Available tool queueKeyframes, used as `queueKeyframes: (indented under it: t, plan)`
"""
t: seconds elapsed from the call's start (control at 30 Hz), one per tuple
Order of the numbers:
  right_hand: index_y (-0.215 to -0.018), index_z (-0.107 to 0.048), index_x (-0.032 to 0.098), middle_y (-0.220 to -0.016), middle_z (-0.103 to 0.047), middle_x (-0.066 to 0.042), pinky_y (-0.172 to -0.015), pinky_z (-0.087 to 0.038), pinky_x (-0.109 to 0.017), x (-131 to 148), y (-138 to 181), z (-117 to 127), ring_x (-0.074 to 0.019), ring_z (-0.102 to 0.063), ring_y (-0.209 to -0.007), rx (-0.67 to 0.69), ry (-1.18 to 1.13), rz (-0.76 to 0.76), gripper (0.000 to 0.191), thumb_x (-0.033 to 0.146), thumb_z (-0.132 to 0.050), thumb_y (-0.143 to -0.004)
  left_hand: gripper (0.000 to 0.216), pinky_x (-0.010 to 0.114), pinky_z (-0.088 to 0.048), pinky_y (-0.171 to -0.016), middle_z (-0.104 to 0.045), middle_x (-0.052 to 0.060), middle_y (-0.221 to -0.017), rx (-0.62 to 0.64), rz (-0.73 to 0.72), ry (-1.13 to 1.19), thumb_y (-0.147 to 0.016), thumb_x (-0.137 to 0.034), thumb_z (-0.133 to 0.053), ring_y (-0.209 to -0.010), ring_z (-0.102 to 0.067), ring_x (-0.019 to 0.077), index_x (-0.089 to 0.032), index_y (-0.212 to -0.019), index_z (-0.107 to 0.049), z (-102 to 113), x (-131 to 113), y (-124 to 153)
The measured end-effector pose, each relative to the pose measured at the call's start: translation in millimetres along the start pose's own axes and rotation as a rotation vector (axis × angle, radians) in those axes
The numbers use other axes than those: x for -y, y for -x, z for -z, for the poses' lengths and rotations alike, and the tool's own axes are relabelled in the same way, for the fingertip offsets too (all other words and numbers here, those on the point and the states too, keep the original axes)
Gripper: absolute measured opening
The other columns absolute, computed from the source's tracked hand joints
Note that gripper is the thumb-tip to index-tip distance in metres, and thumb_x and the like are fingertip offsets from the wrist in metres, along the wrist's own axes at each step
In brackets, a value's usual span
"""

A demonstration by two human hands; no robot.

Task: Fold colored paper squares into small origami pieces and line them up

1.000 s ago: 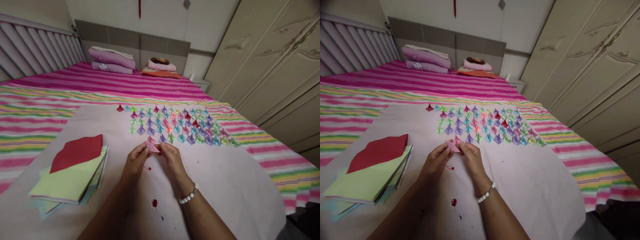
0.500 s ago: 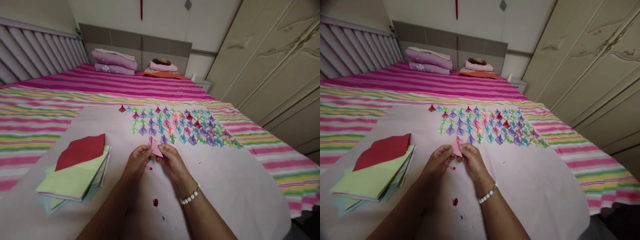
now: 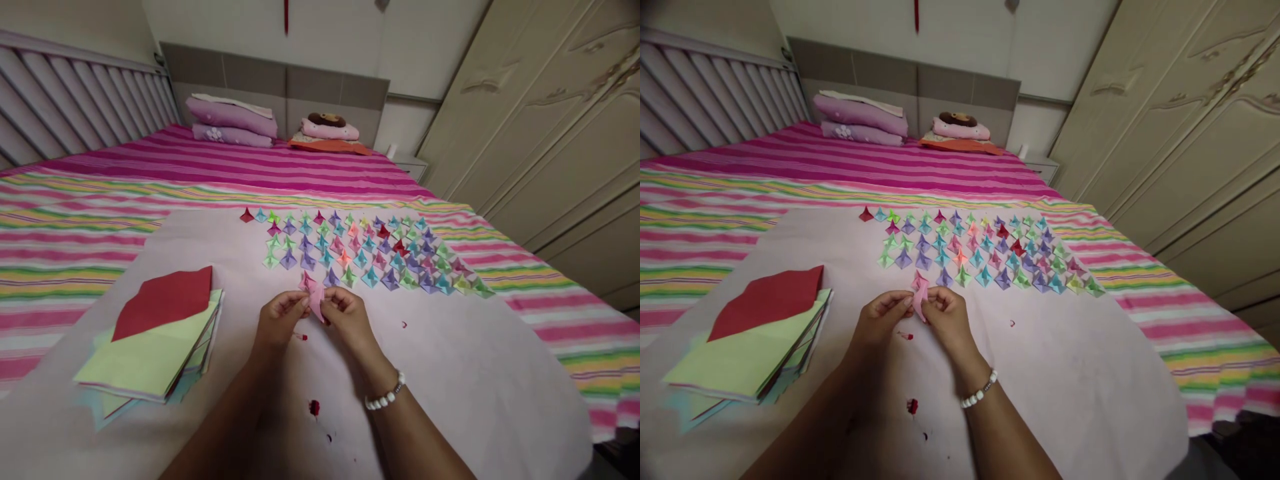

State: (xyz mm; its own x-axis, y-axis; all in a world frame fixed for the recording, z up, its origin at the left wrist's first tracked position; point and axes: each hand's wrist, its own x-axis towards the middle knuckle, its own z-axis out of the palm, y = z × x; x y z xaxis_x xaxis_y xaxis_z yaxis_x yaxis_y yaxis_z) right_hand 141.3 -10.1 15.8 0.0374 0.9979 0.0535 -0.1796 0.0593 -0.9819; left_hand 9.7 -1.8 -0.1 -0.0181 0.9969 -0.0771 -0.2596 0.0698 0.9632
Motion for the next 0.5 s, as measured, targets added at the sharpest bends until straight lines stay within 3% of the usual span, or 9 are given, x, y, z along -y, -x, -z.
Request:
queueKeyframes:
  t: [0.13,0.27,0.37,0.5]
  plan:
    - [-0.068,-0.065,0.020,-0.052,-0.051,0.005,-0.046,-0.031,-0.023,-2,4,-3,-0.0093,-0.040,-0.046,-0.125,0.173,0.114,0.009,0.028,-0.065,-0.069,0.030,0.028,-0.053,-0.069,-0.070,0.005,-0.082,0.019,-0.125,-0.143,-0.070,-0.039,-0.073,-0.073,-0.065,0.0158,-0.016,-0.088,-0.071,-3,-2,8]
    - [-0.071,-0.067,0.020,-0.061,-0.054,0.002,-0.053,-0.036,-0.026,-1,10,-5,-0.0118,-0.046,-0.055,-0.172,0.413,0.308,0.008,0.020,-0.060,-0.076,0.033,0.025,-0.053,-0.063,-0.065,0.008,-0.102,-0.027,-0.288,-0.321,-0.067,-0.033,-0.075,-0.081,-0.064,0.0167,-0.017,-0.096,-0.069,-5,-2,13]
    - [-0.076,-0.069,0.021,-0.066,-0.059,0.000,-0.056,-0.040,-0.027,1,12,-7,-0.0134,-0.050,-0.058,-0.139,0.497,0.391,0.013,0.016,-0.057,-0.077,0.026,0.025,-0.053,-0.063,-0.065,0.007,-0.096,-0.063,-0.342,-0.386,-0.073,-0.032,-0.071,-0.077,-0.064,0.0152,-0.017,-0.095,-0.068,-6,-1,14]
    - [-0.078,-0.071,0.021,-0.073,-0.062,-0.002,-0.056,-0.042,-0.027,-2,10,-7,-0.0135,-0.053,-0.060,-0.121,0.433,0.366,0.013,0.017,-0.059,-0.077,0.020,0.027,-0.053,-0.073,-0.069,0.005,-0.088,-0.096,-0.386,-0.412,-0.076,-0.025,-0.068,-0.078,-0.066,0.0163,-0.019,-0.094,-0.067,-5,3,15]
